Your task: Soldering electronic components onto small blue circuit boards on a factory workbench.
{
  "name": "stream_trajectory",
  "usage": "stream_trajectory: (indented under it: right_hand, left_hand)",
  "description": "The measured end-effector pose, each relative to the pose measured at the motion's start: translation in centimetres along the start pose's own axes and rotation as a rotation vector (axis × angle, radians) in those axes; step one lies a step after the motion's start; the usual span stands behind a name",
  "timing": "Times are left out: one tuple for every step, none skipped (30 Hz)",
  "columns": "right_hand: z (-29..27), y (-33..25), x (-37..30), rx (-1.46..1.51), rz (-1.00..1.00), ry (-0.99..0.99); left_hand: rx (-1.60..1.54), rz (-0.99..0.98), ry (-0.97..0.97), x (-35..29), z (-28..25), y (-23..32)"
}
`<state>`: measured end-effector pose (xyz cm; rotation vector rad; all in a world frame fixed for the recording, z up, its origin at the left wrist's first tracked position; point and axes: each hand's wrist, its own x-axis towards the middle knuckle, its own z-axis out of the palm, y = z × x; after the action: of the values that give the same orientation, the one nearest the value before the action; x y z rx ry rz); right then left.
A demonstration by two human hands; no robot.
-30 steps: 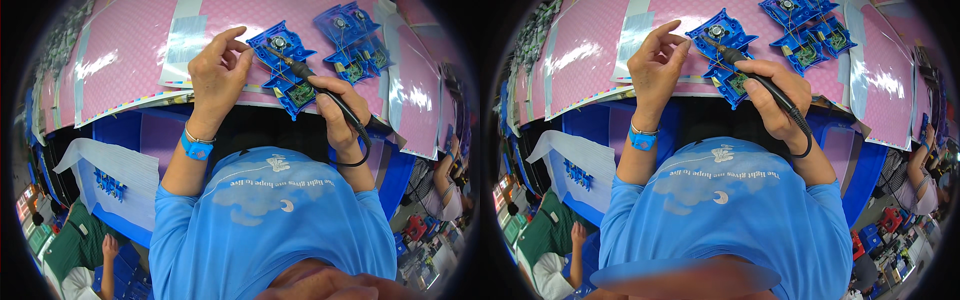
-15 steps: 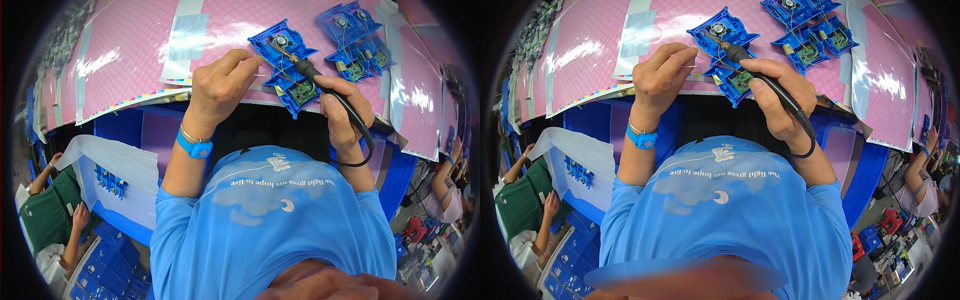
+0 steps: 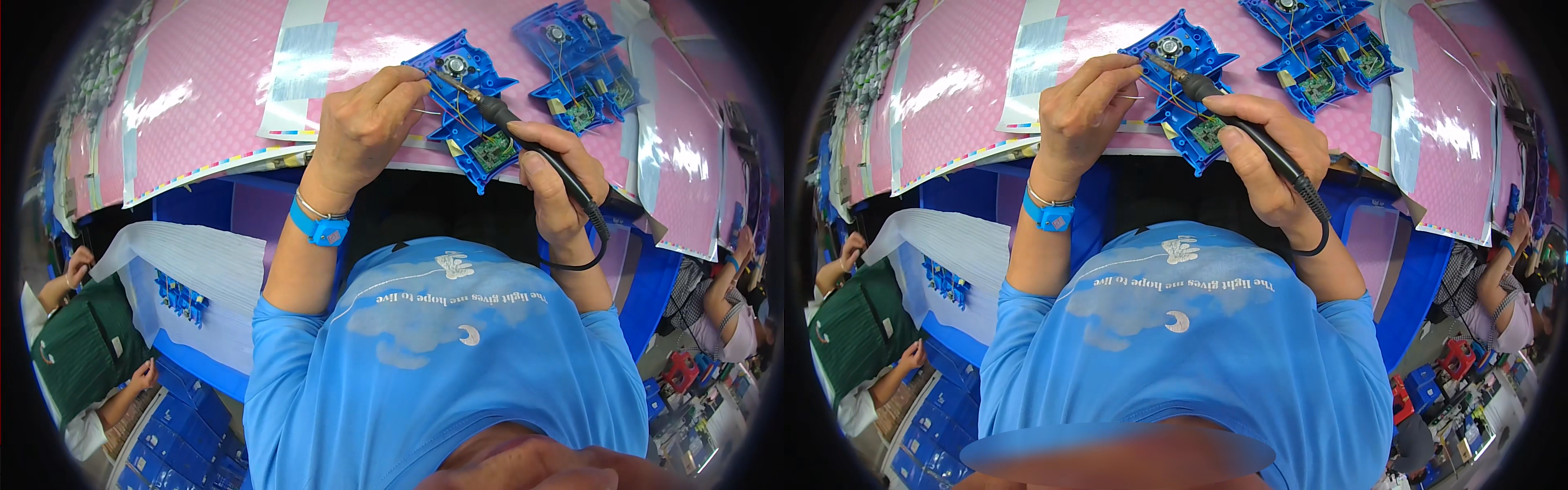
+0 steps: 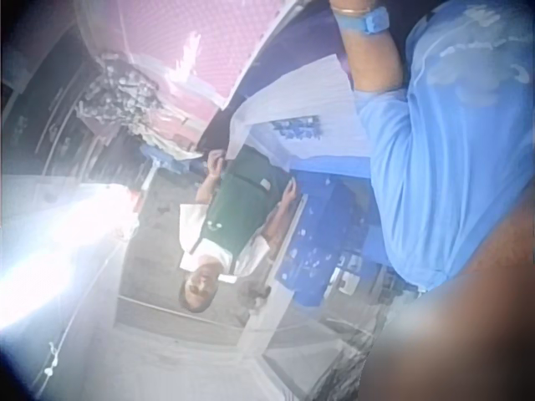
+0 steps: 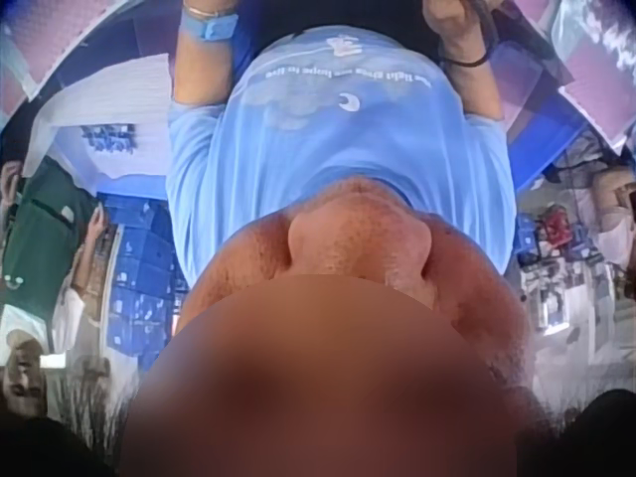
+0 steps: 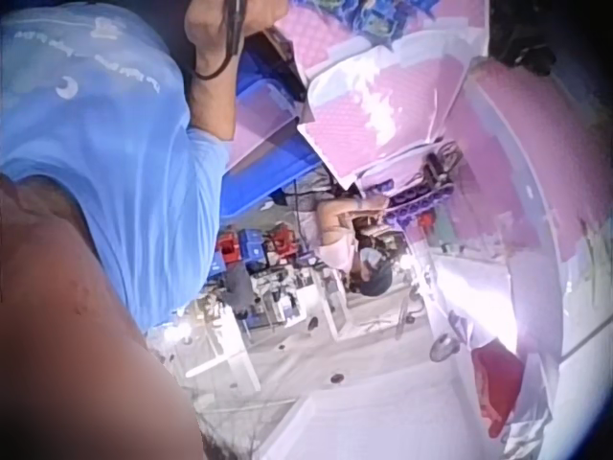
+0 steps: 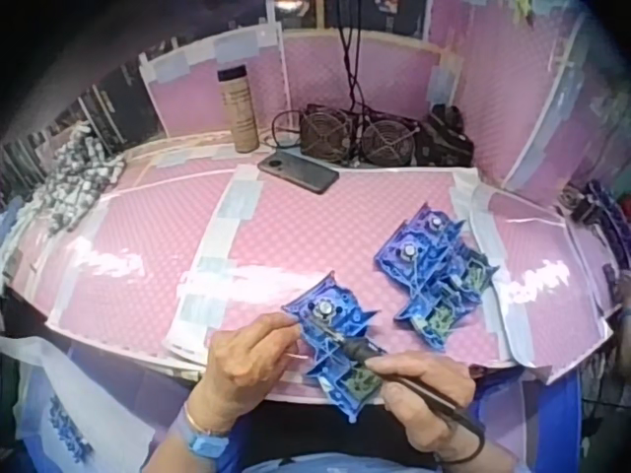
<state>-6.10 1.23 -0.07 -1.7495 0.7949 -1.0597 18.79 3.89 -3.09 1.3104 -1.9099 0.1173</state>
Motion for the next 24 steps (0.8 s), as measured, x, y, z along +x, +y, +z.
stream_trajectory:
  right_hand:
    - [0.02, -0.06, 0.04, 0.0, 0.001, 0.001]
    - [0.05, -0.19, 0.12, -0.014, 0.002, -0.025]
    - [0.06, -0.25, 0.16, -0.028, 0.003, -0.051]
    - [0.05, -0.24, 0.14, -0.029, 0.004, -0.051]
    - [0.07, -0.21, 0.13, -0.029, 0.001, -0.049]
    - [0.08, -0.19, 0.12, -0.03, -0.003, -0.048]
    - [0.08, -0.17, 0.1, -0.029, -0.003, -0.048]
    - [0.07, -0.16, 0.02, 0.0, -0.009, -0.015]
    - [0.05, -0.13, -0.05, 0.029, -0.014, 0.018]
    - [-0.03, -0.05, -0.08, 0.029, -0.014, 0.019]
    - [-0.14, 0.05, -0.08, 0.019, -0.018, 0.015]
    - [-0.2, 0.11, -0.09, 0.009, -0.022, 0.012]
    - [-0.19, 0.12, -0.1, 0.01, -0.022, 0.012]
    - [-0.19, 0.13, -0.12, 0.009, -0.029, 0.016]
    - [-0.18, 0.13, -0.15, 0.008, -0.035, 0.02]
    - [-0.19, 0.12, -0.19, 0.009, -0.035, 0.019]
    - [-0.19, 0.1, -0.24, 0.02, -0.033, 0.024]
    - [-0.2, 0.09, -0.27, 0.031, -0.031, 0.029]
    - [-0.2, 0.11, -0.29, 0.031, -0.031, 0.029]
    - [-0.2, 0.15, -0.31, 0.033, -0.038, 0.034]
    - [-0.21, 0.17, -0.32, 0.034, -0.044, 0.039]
    - [-0.23, 0.12, -0.34, 0.035, -0.045, 0.04]
    - [-0.25, 0.08, -0.35, 0.017, -0.058, 0.023]
    - [-0.27, 0.05, -0.36, -0.001, -0.072, 0.007]
  left_hand:
    - [-0.001, 0.0, 0.0, 0.02, -0.02, 0.02]
    - [0.003, 0.001, -0.001, 0.05, -0.07, 0.08]
    - [0.007, 0.001, -0.002, 0.05, -0.08, 0.11]
    - [0.006, 0.001, -0.002, 0.01, -0.04, 0.09]
    - [0.008, 0.002, -0.004, -0.02, -0.03, 0.04]
    - [0.009, 0.003, -0.005, -0.05, -0.04, 0.0]
    - [0.01, 0.003, -0.005, -0.04, -0.08, 0.0]
    - [0.009, 0.001, -0.009, -0.05, -0.09, 0.01]
    - [0.007, -0.001, -0.013, -0.06, -0.1, 0.02]
    - [0.007, 0.0, -0.014, -0.08, -0.11, 0.03]
    - [0.003, -0.007, -0.014, -0.1, -0.12, 0.04]
    - [0.0, -0.013, -0.015, -0.11, -0.13, 0.05]
    - [0.0, -0.012, -0.015, -0.12, -0.15, 0.06]
    - [-0.001, -0.019, -0.019, -0.15, -0.17, 0.08]
    - [-0.002, -0.026, -0.022, -0.17, -0.18, 0.1]
    - [-0.001, -0.026, -0.022, -0.18, -0.17, 0.11]
    - [0.002, -0.023, -0.018, -0.16, -0.14, 0.1]
    - [0.005, -0.021, -0.014, -0.15, -0.11, 0.08]
    - [0.005, -0.021, -0.014, -0.16, -0.07, 0.03]
    - [-0.002, -0.023, -0.012, -0.17, -0.03, -0.03]
    - [-0.009, -0.025, -0.011, -0.18, -0.03, -0.04]
    - [-0.009, -0.024, -0.011, -0.18, -0.06, 0.0]
    - [-0.007, -0.029, -0.015, -0.17, -0.07, 0.02]
    - [-0.006, -0.034, -0.019, -0.16, -0.06, 0.03]
